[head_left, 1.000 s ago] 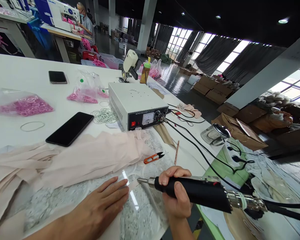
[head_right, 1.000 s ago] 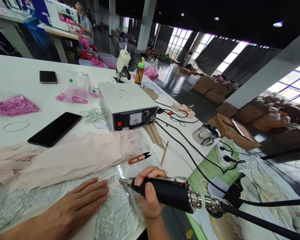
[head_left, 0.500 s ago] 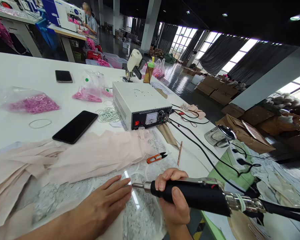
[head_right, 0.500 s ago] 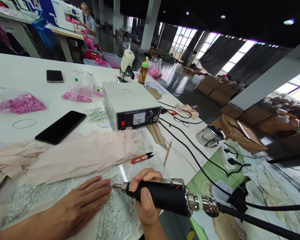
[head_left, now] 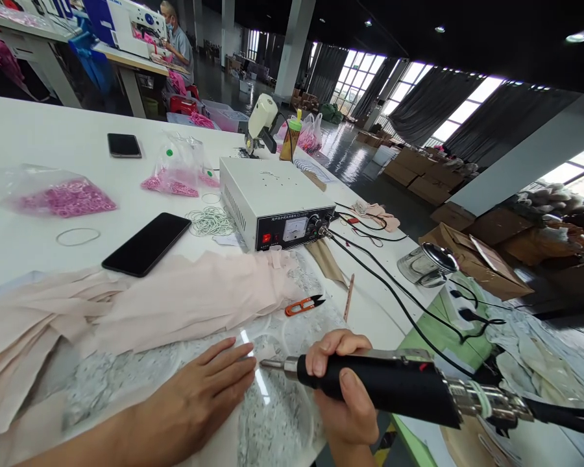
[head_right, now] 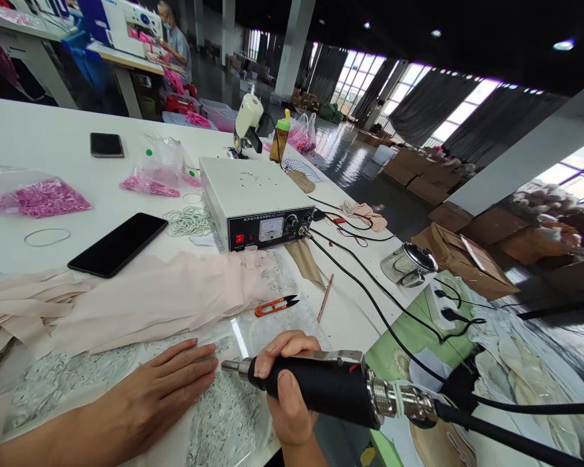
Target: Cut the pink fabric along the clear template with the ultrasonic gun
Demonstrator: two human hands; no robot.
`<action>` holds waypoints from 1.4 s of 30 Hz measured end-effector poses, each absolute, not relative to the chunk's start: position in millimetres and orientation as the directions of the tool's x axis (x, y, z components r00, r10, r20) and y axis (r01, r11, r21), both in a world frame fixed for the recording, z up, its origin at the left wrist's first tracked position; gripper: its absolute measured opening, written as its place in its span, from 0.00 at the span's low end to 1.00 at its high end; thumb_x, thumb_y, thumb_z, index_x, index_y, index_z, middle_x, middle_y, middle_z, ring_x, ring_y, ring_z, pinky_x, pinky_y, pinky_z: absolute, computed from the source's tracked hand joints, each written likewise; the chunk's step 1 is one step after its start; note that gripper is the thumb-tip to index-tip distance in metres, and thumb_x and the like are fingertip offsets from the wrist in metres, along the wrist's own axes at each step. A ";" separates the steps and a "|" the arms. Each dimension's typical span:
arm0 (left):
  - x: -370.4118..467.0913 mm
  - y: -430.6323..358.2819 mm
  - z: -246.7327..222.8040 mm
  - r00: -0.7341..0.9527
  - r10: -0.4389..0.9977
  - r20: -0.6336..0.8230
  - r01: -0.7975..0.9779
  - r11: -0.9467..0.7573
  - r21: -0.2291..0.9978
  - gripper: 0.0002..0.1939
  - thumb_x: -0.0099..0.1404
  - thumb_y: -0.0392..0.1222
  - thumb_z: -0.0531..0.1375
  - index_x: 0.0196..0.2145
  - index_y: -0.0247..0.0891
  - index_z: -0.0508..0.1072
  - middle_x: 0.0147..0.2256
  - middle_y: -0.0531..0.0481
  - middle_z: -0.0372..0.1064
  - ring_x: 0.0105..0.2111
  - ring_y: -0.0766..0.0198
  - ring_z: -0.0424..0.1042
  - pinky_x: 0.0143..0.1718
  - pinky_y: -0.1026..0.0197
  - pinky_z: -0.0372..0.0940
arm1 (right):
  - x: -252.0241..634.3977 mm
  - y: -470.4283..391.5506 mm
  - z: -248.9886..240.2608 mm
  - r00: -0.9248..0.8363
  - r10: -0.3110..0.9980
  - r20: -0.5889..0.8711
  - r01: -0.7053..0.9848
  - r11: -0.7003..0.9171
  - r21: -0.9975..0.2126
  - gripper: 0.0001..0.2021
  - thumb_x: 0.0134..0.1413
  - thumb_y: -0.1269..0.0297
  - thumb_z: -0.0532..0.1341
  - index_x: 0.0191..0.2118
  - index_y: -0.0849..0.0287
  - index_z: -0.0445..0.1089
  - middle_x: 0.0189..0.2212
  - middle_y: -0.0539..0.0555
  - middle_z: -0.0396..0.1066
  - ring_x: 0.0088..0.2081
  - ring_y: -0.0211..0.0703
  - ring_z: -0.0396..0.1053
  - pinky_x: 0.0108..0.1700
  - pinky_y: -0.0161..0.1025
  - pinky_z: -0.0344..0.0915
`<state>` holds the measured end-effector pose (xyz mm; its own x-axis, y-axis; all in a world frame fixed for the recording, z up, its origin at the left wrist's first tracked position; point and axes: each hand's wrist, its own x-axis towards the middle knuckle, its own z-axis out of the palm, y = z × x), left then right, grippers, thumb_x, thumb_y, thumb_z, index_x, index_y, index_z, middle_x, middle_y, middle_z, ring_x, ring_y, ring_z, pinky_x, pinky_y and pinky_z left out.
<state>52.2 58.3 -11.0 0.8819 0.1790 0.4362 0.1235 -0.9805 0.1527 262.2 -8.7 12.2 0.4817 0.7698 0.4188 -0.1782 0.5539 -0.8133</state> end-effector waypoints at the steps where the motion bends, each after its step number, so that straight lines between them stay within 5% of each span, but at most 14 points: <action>1: 52.2 58.2 -10.9 0.882 0.178 0.436 0.123 -0.981 0.151 0.21 0.71 0.23 0.49 0.57 0.32 0.70 0.54 0.43 0.74 0.62 0.55 0.66 0.66 0.50 0.57 | 262.5 -10.2 12.9 0.485 0.767 0.420 -0.175 0.555 -0.813 0.06 0.58 0.58 0.61 0.36 0.53 0.68 0.31 0.48 0.62 0.22 0.35 0.65 0.24 0.37 0.67; 27: 53.0 53.9 -6.5 0.838 0.255 0.482 0.157 -0.959 0.236 0.17 0.74 0.28 0.51 0.55 0.35 0.72 0.54 0.43 0.74 0.61 0.57 0.66 0.65 0.52 0.60 | 270.9 -6.9 11.8 0.500 0.733 0.461 -0.148 0.596 -0.789 0.06 0.57 0.58 0.61 0.37 0.54 0.68 0.31 0.49 0.63 0.23 0.36 0.66 0.25 0.38 0.68; 37: 15.2 10.7 13.2 0.869 0.272 0.414 0.267 -0.961 0.071 0.20 0.74 0.28 0.50 0.58 0.35 0.72 0.54 0.45 0.74 0.61 0.62 0.67 0.69 0.57 0.48 | 272.2 -5.0 8.7 0.489 0.727 0.482 -0.195 0.630 -0.752 0.05 0.57 0.60 0.61 0.38 0.54 0.69 0.32 0.49 0.64 0.24 0.36 0.66 0.27 0.38 0.68; 42: 5.0 -2.6 12.1 0.890 0.261 0.373 0.286 -0.958 -0.011 0.20 0.74 0.27 0.48 0.56 0.33 0.73 0.57 0.44 0.73 0.63 0.60 0.64 0.70 0.51 0.40 | 275.7 -7.1 6.7 0.485 0.738 0.470 -0.189 0.613 -0.767 0.05 0.57 0.62 0.61 0.38 0.55 0.69 0.33 0.49 0.65 0.25 0.36 0.67 0.27 0.38 0.68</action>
